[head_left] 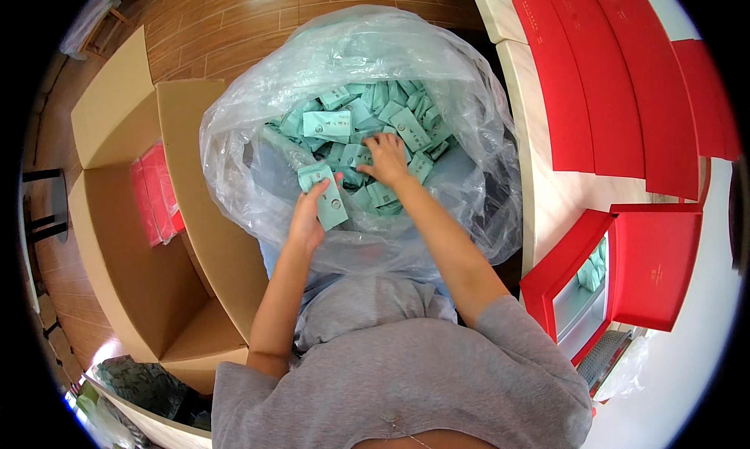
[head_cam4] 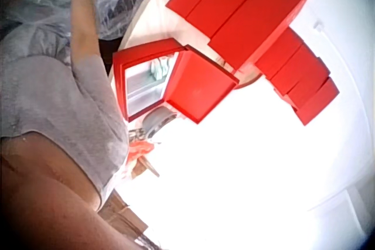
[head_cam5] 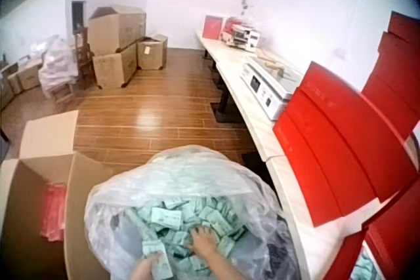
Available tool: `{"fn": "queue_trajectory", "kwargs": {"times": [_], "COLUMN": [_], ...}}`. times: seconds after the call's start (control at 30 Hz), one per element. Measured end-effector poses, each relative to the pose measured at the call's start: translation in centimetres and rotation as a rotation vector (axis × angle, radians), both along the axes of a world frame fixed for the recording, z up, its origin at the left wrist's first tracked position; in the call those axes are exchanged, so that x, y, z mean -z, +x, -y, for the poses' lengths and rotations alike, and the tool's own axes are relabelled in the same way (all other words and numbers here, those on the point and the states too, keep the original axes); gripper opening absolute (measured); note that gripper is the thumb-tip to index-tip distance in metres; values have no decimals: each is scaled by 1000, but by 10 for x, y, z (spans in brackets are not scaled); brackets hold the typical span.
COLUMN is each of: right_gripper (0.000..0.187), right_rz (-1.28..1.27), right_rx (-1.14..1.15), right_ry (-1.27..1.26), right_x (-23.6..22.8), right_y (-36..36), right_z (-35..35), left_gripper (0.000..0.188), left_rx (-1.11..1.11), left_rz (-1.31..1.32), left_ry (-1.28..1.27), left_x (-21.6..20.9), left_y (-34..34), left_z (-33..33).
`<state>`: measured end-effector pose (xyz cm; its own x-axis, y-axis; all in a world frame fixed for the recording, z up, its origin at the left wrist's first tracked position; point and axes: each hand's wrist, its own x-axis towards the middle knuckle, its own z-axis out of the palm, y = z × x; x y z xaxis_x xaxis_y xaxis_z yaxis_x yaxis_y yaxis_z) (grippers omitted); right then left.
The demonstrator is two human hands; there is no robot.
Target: The person repeatedly picks up small, light-green wrapped packets from a large plastic bag and places them into a red rectangular box. They arrange the packets in neat rows within the box's compartments. After filling the box, the person closes the lid and places the finished package into a larger cardboard shipping box.
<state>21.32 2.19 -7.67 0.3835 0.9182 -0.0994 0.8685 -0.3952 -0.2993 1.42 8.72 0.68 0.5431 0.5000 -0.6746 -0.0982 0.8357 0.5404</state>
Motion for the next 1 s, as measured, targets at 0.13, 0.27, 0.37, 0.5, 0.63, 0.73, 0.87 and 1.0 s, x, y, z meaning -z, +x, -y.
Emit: {"fn": "queue_trajectory", "kwargs": {"times": [0.13, 0.27, 0.37, 0.5, 0.63, 0.73, 0.87, 1.0], "right_gripper": [36, 28, 27, 27, 33, 52, 68, 64], "right_rz": [-60, -588, -957, -631, -336, -277, -478, -842], "right_rx": [-44, 286, 398, 301, 257, 464, 696, 461], "right_ry": [22, 198, 377, 385, 499, 469, 279, 175], "right_x": [8, -28, -51, -46, -45, -9, 31, 13], "right_y": [-10, -26, -44, -84, -80, -57, -20, -9], "right_z": [1, -1, 1, -7, -30, -58, -80, -80], "left_gripper": [37, 45, 53, 61, 61, 59, 61, 59], "left_rx": [-35, -74, -32, 64, 13, 54, -62, -49], "left_rz": [16, -49, 82, 159, 119, 94, 102, 64], "left_ry": [-80, -46, -89, -18, 61, 70, 31, 38], "left_x": [6, 24, 32, 31, 21, 16, 14, 20], "left_y": [-5, -17, -12, 3, -1, -5, -3, -14], "left_z": [-2, 0, 3, 13, 6, 0, -1, -3]}}
